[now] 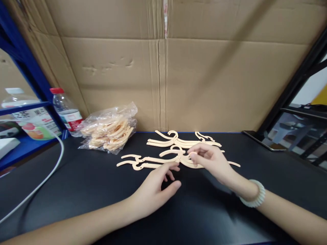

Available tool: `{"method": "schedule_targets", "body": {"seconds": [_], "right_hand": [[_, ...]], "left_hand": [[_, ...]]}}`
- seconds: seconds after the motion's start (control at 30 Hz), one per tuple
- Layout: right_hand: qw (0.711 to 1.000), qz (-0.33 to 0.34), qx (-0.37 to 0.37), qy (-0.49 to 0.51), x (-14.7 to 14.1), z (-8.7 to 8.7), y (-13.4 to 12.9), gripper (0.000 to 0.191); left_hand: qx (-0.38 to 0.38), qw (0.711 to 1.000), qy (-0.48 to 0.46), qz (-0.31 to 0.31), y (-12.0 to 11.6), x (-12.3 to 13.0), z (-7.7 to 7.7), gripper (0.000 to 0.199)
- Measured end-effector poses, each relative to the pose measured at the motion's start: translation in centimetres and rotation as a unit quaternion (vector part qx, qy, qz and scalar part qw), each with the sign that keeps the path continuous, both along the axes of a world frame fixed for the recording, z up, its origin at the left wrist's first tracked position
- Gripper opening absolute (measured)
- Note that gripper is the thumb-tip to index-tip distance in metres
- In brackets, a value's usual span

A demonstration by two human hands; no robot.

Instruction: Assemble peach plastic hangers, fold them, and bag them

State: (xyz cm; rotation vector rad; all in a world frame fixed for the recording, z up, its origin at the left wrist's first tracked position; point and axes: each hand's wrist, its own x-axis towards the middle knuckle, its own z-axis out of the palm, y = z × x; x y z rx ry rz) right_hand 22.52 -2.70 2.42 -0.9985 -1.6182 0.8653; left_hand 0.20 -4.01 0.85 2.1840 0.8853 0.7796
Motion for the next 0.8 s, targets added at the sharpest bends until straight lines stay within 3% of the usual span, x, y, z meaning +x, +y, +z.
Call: {"method": "schedule_targets", "body": {"seconds": [0.13,0.23,0.37,0.47,0.63,0.8], "right_hand": [[0.992,0.117,-0.05,-0.008,-2.0,-0.2,-2.2,0.014],[0.989,0.143,-0.043,-0.015,-1.7,-0.3,-1.6,0.018],[0.999,0.03,0.015,-0.024,1.1,-0.3,1.4,0.022],[0.991,-0.051,0.035,-0.123,4.2,-0.5,3.7,0.022],[0.924,-0.084,0.096,-0.36,7.7,-1.7,5.8,0.018],[0.881,-0.08,0.165,-0.436,7.4,-2.5,6.4,0.009]], "left_hand": [[-0.117,0.982,-0.146,0.017,0.1,0.7,-0.4,0.023],[-0.164,0.967,-0.193,0.025,0.3,0.7,-0.3,0.028],[-0.2,0.95,-0.237,0.042,0.5,0.5,-0.1,0.026],[-0.214,0.941,-0.258,0.038,0.4,0.5,0.0,0.023],[-0.213,0.945,-0.241,0.06,0.3,0.4,-0.1,0.026],[-0.213,0.948,-0.217,0.093,0.4,0.3,-0.1,0.031]]}}
